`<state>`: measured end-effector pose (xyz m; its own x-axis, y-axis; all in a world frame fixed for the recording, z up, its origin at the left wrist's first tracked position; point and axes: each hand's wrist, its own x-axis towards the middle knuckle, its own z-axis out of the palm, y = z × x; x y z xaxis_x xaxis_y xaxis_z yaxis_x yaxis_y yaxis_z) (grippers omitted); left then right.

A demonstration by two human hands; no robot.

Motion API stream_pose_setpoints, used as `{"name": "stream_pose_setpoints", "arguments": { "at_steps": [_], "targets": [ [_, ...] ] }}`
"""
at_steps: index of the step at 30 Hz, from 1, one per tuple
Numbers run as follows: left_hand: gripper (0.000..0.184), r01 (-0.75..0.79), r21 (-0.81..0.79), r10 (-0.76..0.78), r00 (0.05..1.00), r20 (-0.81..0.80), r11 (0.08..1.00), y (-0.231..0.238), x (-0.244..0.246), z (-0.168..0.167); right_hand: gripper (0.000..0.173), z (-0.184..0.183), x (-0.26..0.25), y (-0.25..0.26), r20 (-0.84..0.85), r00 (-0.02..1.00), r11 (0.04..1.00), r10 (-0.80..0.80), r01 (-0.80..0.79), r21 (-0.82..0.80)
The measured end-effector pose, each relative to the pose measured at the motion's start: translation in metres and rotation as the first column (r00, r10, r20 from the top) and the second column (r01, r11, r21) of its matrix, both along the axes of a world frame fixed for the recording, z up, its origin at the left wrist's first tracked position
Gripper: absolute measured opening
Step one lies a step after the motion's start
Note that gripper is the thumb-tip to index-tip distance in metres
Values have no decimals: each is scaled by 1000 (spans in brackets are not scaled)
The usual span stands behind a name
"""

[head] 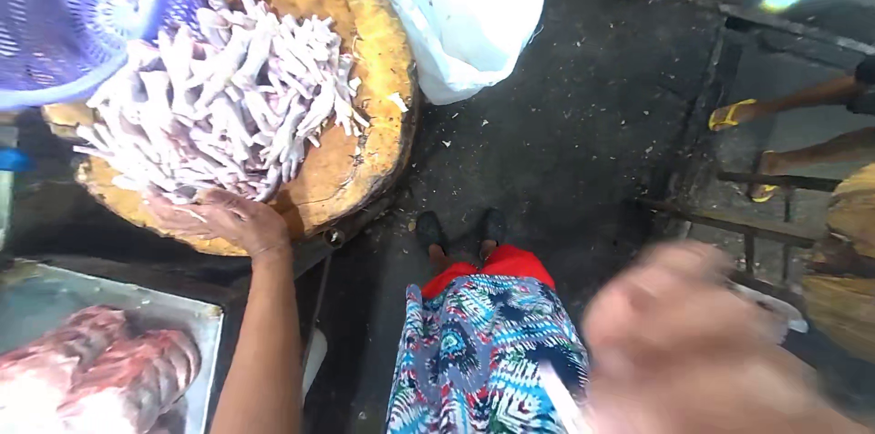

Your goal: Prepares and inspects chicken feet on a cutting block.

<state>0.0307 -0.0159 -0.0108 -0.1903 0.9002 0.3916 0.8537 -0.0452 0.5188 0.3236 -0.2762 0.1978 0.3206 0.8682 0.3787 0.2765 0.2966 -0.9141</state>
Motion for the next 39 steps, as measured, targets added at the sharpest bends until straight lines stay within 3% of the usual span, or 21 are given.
{"name": "stream_pose_setpoints", "arguments": {
  "at_steps": [1,3,5,8,11,13,26,39],
  "targets": [
    [90,21,11,-21,999,25,1000,1,-1,-2,7,-37,-10,13,22,1000,1000,-7,8,-19],
    [92,53,26,-54,998,45,998,4,-3,-5,16,-111,-44,36,-294,954,979,-57,-5,-205],
    [90,76,33,-78,995,56,997,6,-6,-7,21,-166,-82,53,-616,748,855,-245,-133,-501],
    [87,83,11,-83,992,91,997,9,-8,-9,27,-214,-130,70,-626,680,642,-381,-293,-709],
    [87,85,-23,-82,992,92,996,7,-11,-10,37,-222,-170,91,-604,591,504,-535,-350,-790],
    [87,97,-19,-95,991,95,995,8,-13,-13,42,-224,-189,108,-559,572,468,-601,-316,-826],
    [91,107,-60,-99,988,119,993,8,-13,-12,33,-229,-241,141,-317,691,418,-650,-23,-908],
    [95,120,-61,-109,979,171,991,11,-13,-13,28,-225,-239,137,-255,763,391,-594,-3,-920]
  ]
}}
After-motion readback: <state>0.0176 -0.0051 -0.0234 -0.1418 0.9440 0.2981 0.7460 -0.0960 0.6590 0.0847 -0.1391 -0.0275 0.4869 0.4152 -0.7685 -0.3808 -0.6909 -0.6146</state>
